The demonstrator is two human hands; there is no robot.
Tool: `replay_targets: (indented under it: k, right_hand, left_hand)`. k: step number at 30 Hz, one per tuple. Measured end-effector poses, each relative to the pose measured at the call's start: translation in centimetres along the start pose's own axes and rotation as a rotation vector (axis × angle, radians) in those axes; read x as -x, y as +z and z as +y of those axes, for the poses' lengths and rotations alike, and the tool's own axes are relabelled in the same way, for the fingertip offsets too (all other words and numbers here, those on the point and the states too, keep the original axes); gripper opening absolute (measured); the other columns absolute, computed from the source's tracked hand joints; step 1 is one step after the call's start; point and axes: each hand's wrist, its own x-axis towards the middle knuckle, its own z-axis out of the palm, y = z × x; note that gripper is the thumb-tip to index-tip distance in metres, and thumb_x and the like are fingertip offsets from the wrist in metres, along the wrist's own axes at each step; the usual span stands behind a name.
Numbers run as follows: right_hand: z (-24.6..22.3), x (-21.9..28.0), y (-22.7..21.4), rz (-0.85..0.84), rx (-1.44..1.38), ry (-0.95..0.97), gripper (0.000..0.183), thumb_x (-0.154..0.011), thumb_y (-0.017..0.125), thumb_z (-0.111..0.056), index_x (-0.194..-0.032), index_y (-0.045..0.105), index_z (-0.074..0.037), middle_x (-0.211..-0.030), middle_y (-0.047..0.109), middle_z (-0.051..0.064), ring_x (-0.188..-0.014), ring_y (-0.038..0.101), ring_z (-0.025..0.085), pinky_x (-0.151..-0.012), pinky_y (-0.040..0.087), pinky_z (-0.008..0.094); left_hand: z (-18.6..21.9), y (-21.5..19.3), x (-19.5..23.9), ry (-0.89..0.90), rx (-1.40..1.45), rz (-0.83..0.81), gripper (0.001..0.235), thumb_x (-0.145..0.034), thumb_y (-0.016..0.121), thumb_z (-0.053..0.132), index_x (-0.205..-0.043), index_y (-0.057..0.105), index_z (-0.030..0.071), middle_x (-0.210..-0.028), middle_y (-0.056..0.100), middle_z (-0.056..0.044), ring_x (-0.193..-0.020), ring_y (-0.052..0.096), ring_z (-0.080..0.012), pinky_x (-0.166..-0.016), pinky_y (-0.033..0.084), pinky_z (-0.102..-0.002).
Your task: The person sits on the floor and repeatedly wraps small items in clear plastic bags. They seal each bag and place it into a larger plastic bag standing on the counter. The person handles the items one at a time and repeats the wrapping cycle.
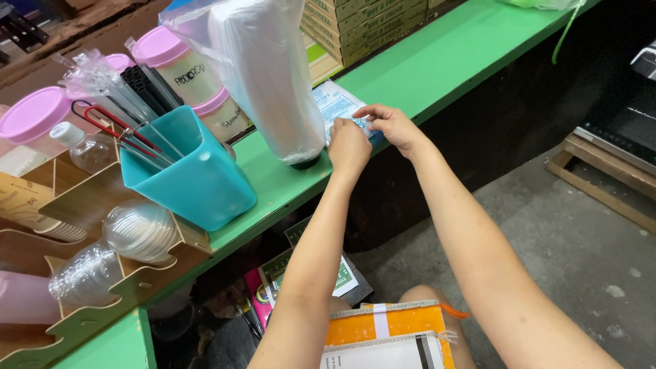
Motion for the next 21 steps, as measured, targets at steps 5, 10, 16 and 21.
replay_targets:
  k: [5, 10, 16, 21]
  right_hand:
    - [0.1, 0.2, 0.1, 0.026, -0.012, 0.019, 0.045, -0.079, 0.058, -0.002, -0.118, 0.077, -0.016, -0.109, 0.069, -0.003, -0.105, 0.055, 0.005, -0.092, 0.046, 0.019]
    - [-0.4, 0.4, 0.2, 0.028, -0.031, 0.027, 0.045, -0.079, 0.058, -0.003, -0.119, 0.076, -0.016, -0.108, 0.069, -0.004, -0.104, 0.055, 0.004, -0.092, 0.046, 0.018]
    - [-0.7, 0.5, 0.0, 0.028, -0.047, 0.028, 0.045, -0.078, 0.058, -0.003, -0.118, 0.076, -0.016, -0.108, 0.069, -0.005, -0.103, 0.057, 0.003, -0.093, 0.047, 0.018]
    - [-0.4, 0.5, -0.1, 0.034, -0.057, 0.026, 0.045, -0.078, 0.058, -0.003, -0.117, 0.076, -0.015, -0.109, 0.070, -0.005, -0.103, 0.058, 0.003, -0.093, 0.047, 0.018]
  left_hand:
    - [-1.2, 0.7, -0.4, 0.044, 0.145, 0.035, 0.013, -0.093, 0.066, 0.013, -0.095, 0.065, 0.000, -0.101, 0.056, -0.011, -0.103, 0.063, -0.0370, -0.086, 0.060, -0.050]
    - [0.5, -2.8, 1.2, 0.088, 0.092, 0.031, 0.026, -0.081, 0.083, 0.019, -0.094, 0.069, 0.001, -0.104, 0.054, -0.010, -0.109, 0.060, -0.0346, -0.085, 0.062, -0.051]
    - [0.7, -2.3, 1.1, 0.100, 0.031, 0.079, 0.019, -0.080, 0.081, 0.016, -0.087, 0.070, 0.004, -0.101, 0.052, -0.006, -0.109, 0.058, -0.0304, -0.082, 0.063, -0.046]
    - [1.1, -2.3, 1.3, 0.105, 0.027, 0.099, 0.018, -0.079, 0.081, 0.017, -0.084, 0.069, 0.005, -0.099, 0.052, -0.006, -0.110, 0.058, -0.0301, -0.082, 0.064, -0.045]
